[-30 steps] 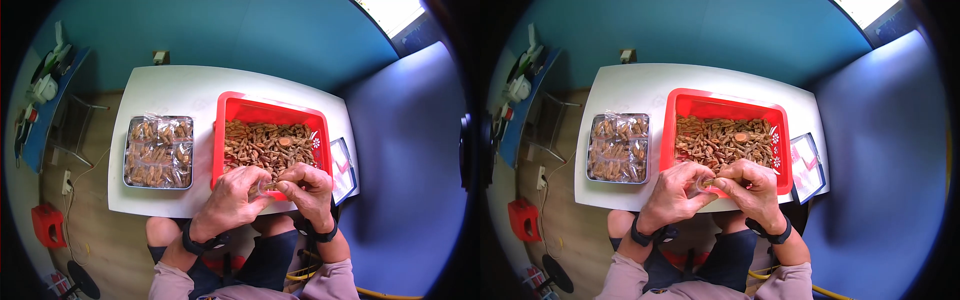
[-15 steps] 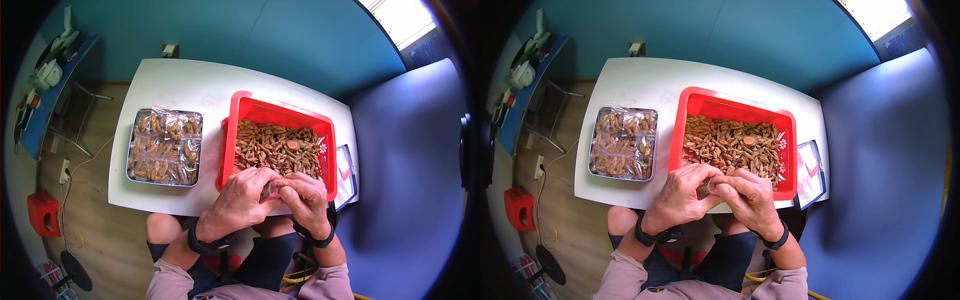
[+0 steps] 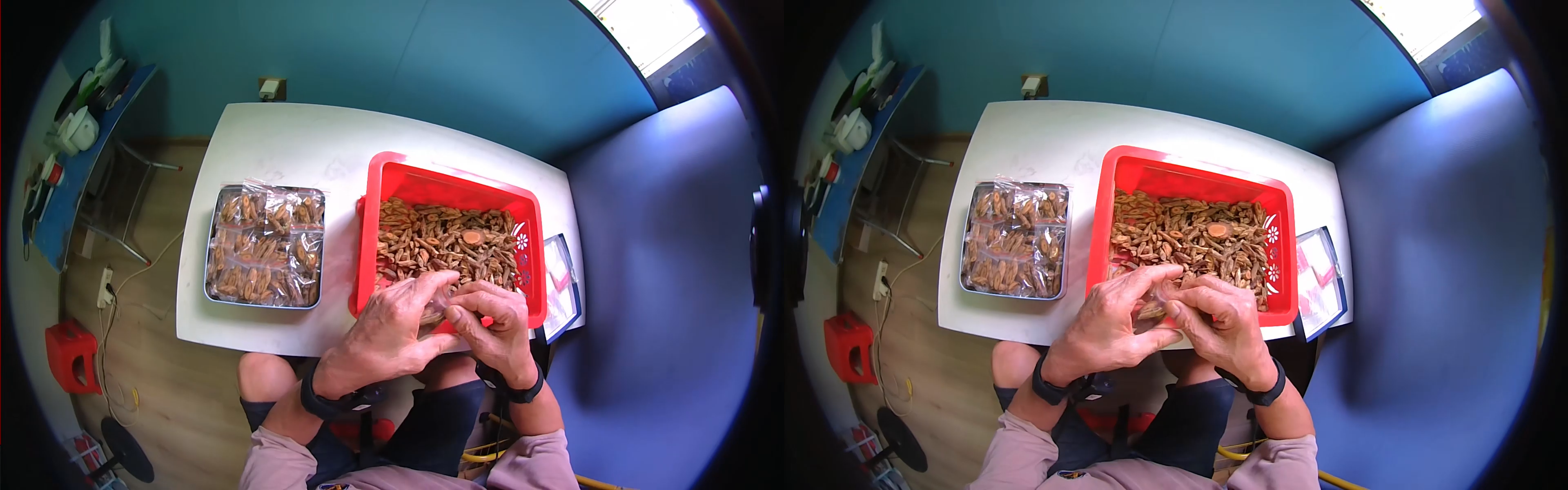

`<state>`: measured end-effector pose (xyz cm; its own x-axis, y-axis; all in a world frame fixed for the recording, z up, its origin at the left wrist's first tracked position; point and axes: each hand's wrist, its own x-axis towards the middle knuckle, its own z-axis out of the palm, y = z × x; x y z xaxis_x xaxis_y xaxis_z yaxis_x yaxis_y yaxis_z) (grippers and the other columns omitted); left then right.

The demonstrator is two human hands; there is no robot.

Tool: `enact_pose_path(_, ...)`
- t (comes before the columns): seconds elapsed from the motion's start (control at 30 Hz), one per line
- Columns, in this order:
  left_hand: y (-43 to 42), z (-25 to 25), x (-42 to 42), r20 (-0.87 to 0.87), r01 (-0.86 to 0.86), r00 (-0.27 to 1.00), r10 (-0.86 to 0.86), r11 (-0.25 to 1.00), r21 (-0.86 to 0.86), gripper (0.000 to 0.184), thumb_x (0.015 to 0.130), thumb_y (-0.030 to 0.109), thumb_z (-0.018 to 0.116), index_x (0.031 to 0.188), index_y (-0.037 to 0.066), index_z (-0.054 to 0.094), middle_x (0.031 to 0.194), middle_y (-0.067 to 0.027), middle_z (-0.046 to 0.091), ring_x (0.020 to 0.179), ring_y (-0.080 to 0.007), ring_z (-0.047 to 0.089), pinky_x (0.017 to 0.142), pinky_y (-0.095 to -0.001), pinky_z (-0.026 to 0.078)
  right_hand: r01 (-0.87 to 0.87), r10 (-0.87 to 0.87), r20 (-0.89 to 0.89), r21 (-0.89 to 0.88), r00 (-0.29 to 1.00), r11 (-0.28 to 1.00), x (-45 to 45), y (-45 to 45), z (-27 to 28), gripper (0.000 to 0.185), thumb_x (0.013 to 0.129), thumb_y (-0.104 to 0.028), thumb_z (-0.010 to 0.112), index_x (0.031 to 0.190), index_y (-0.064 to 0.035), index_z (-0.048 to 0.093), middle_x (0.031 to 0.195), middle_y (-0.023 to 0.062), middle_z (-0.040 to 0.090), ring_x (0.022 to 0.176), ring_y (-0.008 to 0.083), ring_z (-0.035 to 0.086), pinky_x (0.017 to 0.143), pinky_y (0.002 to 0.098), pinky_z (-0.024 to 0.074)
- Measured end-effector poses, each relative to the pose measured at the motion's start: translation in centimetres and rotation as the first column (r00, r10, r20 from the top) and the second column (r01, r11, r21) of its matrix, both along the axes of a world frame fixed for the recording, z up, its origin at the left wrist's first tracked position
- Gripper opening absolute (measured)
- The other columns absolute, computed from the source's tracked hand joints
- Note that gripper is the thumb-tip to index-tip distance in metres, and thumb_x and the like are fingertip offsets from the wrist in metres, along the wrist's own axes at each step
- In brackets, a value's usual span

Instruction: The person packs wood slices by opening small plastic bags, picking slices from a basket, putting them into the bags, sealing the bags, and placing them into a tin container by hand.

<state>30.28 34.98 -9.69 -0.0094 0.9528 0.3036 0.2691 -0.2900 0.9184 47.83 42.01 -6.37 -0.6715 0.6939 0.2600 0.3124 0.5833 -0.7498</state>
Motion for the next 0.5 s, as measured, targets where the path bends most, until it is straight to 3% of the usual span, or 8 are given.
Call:
enact_pose_path(0.07, -0.2, 0.4, -0.2, 0.164, 0.092, 0.983, -0.081, 0.994, -0.059, 0.070, 0.080, 0.006, 0.076, 0.144, 0.004, 0.046, 0.117, -0.0143, 0.066, 0.106, -0.0253, 0.067, 0.091, -0.0352, 0.054, 0.010, -0.009, -0.029, 0.021, 1.000, 1.000, 0.3, 0.2, 0.6, 0.009, 0.087, -0.004, 0.075, 0.091, 0.0025, 0.072, 0.081, 0.0144, 0.071, 0.069, 0.0232, 0.069, 0.060, 0.0316, 0.0524)
enact_pose_path(0.17, -0.6, 0.9, -0.3, 0.311, 0.177, 0.941, -0.136, 0.978, -0.108, 0.069, 0.085, 0.006, 0.067, 0.147, 0.001, 0.038, 0.108, -0.0161, 0.067, 0.101, -0.0260, 0.068, 0.089, -0.0362, 0.054, 0.092, -0.102, -0.082, -0.120, 0.991, 0.989, 1.1, -0.2, 1.2, 0.006, 0.089, -0.003, 0.073, 0.088, 0.0032, 0.070, 0.082, 0.0127, 0.071, 0.068, 0.0195, 0.068, 0.061, 0.0305, 0.0519)
enact_pose_path(0.2, -0.7, 0.9, -0.2, 0.312, 0.185, 0.939, -0.146, 0.977, -0.101, 0.069, 0.085, 0.006, 0.067, 0.147, 0.001, 0.038, 0.108, -0.0161, 0.067, 0.101, -0.0260, 0.068, 0.089, -0.0362, 0.054, 0.135, -0.160, -0.103, -0.211, 0.982, 0.968, 1.6, -0.5, 1.4, 0.006, 0.089, -0.002, 0.072, 0.088, 0.0035, 0.070, 0.081, 0.0117, 0.070, 0.067, 0.0180, 0.067, 0.061, 0.0300, 0.0516)
enact_pose_path(0.27, -1.0, 0.8, 0.0, 0.515, 0.259, 0.847, -0.129, 0.947, -0.190, 0.064, 0.088, 0.006, 0.064, 0.147, 0.000, 0.039, 0.107, -0.0133, 0.067, 0.099, -0.0216, 0.067, 0.088, -0.0352, 0.054, 0.146, -0.184, -0.130, -0.259, 0.974, 0.955, 2.2, -1.0, 1.4, 0.005, 0.092, -0.001, 0.069, 0.091, 0.0039, 0.069, 0.079, 0.0084, 0.069, 0.066, 0.0127, 0.064, 0.060, 0.0267, 0.0509)
enact_pose_path(0.33, -1.2, 0.7, 0.2, 0.523, 0.276, 0.835, -0.173, 0.953, -0.126, 0.055, 0.094, 0.007, 0.060, 0.145, 0.000, 0.043, 0.106, -0.0104, 0.066, 0.095, -0.0170, 0.066, 0.086, -0.0335, 0.055, 0.165, -0.263, -0.229, -0.374, 0.937, 0.913, 2.5, -1.8, 1.7, 0.005, 0.095, 0.001, 0.066, 0.097, 0.0036, 0.069, 0.078, 0.0055, 0.067, 0.067, 0.0092, 0.064, 0.059, 0.0232, 0.0511)
enact_pose_path(0.4, -1.7, 1.1, 0.5, 0.681, 0.410, 0.712, -0.172, 0.889, -0.204, 0.047, 0.099, 0.009, 0.060, 0.143, -0.002, 0.046, 0.119, -0.0101, 0.063, 0.103, -0.0120, 0.063, 0.085, -0.0265, 0.055, 0.132, -0.223, -0.243, -0.339, 0.944, 0.931, 3.1, -2.3, 1.7, 0.007, 0.097, 0.001, 0.062, 0.103, 0.0031, 0.067, 0.079, 0.0039, 0.066, 0.068, 0.0071, 0.064, 0.060, 0.0212, 0.0520)
enact_pose_path(0.43, -1.9, 0.8, 1.2, 0.685, 0.355, 0.713, -0.150, 0.920, -0.167, 0.038, 0.101, 0.014, 0.061, 0.135, -0.003, 0.055, 0.115, -0.0085, 0.065, 0.094, -0.0102, 0.065, 0.077, -0.0248, 0.057, 0.105, -0.205, -0.260, -0.352, 0.944, 0.930, 3.4, -2.7, 1.8, 0.008, 0.098, 0.001, 0.061, 0.104, 0.0032, 0.066, 0.080, 0.0040, 0.066, 0.068, 0.0073, 0.064, 0.060, 0.0214, 0.0526)
enact_pose_path(0.5, -2.3, 1.0, 1.5, 0.682, 0.405, 0.712, -0.165, 0.891, -0.207, 0.036, 0.101, 0.015, 0.063, 0.132, -0.003, 0.058, 0.112, -0.0076, 0.066, 0.091, -0.0097, 0.065, 0.077, -0.0250, 0.057, 0.061, -0.192, -0.308, -0.387, 0.932, 0.920, 3.8, -3.6, 1.5, 0.009, 0.100, 0.000, 0.059, 0.106, 0.0038, 0.064, 0.082, 0.0043, 0.065, 0.069, 0.0078, 0.064, 0.061, 0.0219, 0.0534)
